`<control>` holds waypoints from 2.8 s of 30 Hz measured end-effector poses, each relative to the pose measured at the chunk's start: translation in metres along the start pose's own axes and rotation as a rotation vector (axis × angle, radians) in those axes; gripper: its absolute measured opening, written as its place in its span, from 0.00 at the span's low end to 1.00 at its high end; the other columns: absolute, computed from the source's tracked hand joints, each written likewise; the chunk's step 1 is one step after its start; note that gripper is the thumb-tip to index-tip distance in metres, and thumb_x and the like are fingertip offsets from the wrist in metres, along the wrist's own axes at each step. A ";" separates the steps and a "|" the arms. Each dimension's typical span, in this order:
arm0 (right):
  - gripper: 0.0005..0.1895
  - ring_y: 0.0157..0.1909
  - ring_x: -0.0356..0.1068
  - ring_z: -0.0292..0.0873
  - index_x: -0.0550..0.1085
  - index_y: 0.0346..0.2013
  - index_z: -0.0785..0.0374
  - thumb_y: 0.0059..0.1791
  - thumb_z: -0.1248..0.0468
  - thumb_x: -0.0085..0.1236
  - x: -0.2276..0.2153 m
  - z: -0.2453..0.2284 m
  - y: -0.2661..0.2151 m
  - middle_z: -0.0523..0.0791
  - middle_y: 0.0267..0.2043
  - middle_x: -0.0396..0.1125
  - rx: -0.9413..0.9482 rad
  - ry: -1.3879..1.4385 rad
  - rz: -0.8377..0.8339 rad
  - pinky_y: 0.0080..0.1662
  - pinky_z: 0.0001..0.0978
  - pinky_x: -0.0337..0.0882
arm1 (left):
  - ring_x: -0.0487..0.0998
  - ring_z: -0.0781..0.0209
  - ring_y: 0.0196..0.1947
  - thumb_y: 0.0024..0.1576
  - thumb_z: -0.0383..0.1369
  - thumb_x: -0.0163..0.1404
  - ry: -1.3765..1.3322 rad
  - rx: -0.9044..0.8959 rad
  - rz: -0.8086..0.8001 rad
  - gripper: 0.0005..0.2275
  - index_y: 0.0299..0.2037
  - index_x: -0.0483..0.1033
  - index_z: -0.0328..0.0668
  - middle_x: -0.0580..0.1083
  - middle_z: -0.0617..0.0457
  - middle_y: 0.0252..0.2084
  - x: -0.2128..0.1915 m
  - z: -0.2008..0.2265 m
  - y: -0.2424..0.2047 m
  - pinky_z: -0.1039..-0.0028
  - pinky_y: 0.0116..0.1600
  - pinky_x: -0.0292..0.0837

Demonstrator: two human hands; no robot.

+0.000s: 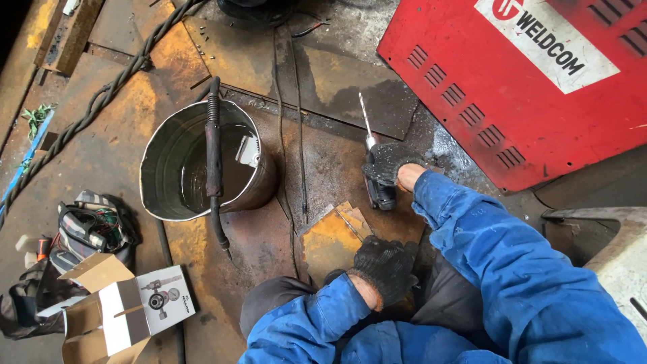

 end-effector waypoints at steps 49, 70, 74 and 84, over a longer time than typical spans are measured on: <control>0.22 0.51 0.73 0.57 0.80 0.43 0.49 0.51 0.41 0.46 0.020 0.005 0.016 0.50 0.50 0.74 -0.068 -0.175 -0.149 0.54 0.48 0.73 | 0.79 0.41 0.37 0.51 0.46 0.57 0.025 0.043 0.045 0.14 0.31 0.83 0.44 0.78 0.42 0.35 0.013 -0.002 -0.004 0.47 0.45 0.68; 0.23 0.45 0.74 0.59 0.80 0.39 0.55 0.52 0.43 0.46 0.041 0.018 0.031 0.52 0.42 0.75 -0.164 -0.198 -0.093 0.50 0.51 0.73 | 0.79 0.40 0.37 0.50 0.45 0.58 0.039 0.046 0.065 0.14 0.33 0.84 0.43 0.78 0.41 0.36 0.017 -0.005 -0.003 0.46 0.47 0.68; 0.24 0.45 0.74 0.59 0.79 0.39 0.57 0.52 0.42 0.47 0.041 0.022 0.033 0.53 0.42 0.75 -0.103 -0.170 -0.107 0.50 0.50 0.74 | 0.79 0.41 0.37 0.50 0.45 0.57 0.026 0.065 0.040 0.14 0.34 0.83 0.42 0.78 0.41 0.35 0.017 -0.004 -0.003 0.46 0.45 0.68; 0.26 0.46 0.74 0.59 0.79 0.41 0.59 0.52 0.40 0.48 0.035 0.019 0.028 0.55 0.43 0.74 -0.087 -0.124 -0.112 0.50 0.51 0.74 | 0.79 0.39 0.38 0.50 0.44 0.57 0.023 0.052 0.070 0.14 0.34 0.84 0.42 0.78 0.41 0.37 0.024 -0.007 -0.001 0.45 0.47 0.68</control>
Point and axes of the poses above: each hand's wrist, its own y-axis towards the middle knuckle, its own x-axis out of the palm, z = x × y, the point moved 7 cm from there along y, towards the middle knuckle
